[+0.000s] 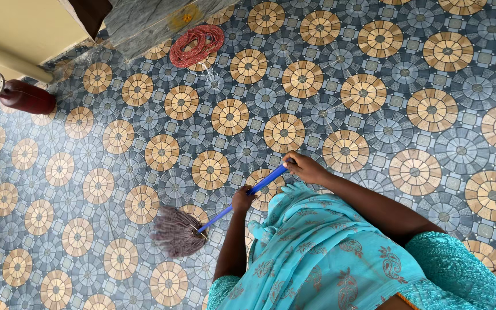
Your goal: The person mops a patterned tile floor using a blue-handled mop. They move the mop back and forth across the floor, cleaning different sections of the room.
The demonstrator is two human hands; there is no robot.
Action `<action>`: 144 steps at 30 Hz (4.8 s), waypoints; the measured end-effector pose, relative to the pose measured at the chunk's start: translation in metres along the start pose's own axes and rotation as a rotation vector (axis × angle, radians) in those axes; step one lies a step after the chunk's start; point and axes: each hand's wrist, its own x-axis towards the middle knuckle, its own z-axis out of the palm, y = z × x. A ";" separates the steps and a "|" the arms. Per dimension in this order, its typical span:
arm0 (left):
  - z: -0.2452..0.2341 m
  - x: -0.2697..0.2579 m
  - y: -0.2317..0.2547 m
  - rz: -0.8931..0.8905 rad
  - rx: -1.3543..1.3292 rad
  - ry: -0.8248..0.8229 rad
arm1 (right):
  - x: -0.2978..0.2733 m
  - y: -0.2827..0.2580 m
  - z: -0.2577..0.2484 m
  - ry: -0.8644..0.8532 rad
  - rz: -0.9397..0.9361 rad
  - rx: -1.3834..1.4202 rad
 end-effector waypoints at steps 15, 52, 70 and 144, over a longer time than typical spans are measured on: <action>0.016 0.057 0.069 0.124 0.029 -0.036 | -0.049 0.002 -0.061 0.351 0.071 0.151; 0.186 -0.036 0.362 1.409 0.060 -0.771 | -0.270 -0.090 0.011 1.172 0.208 -0.920; 0.117 -0.062 0.305 1.067 0.024 -0.297 | -0.300 -0.137 -0.073 0.660 -0.544 -0.889; 0.299 -0.321 0.287 1.028 -0.077 -0.319 | -0.580 -0.074 0.015 0.666 -0.525 -0.871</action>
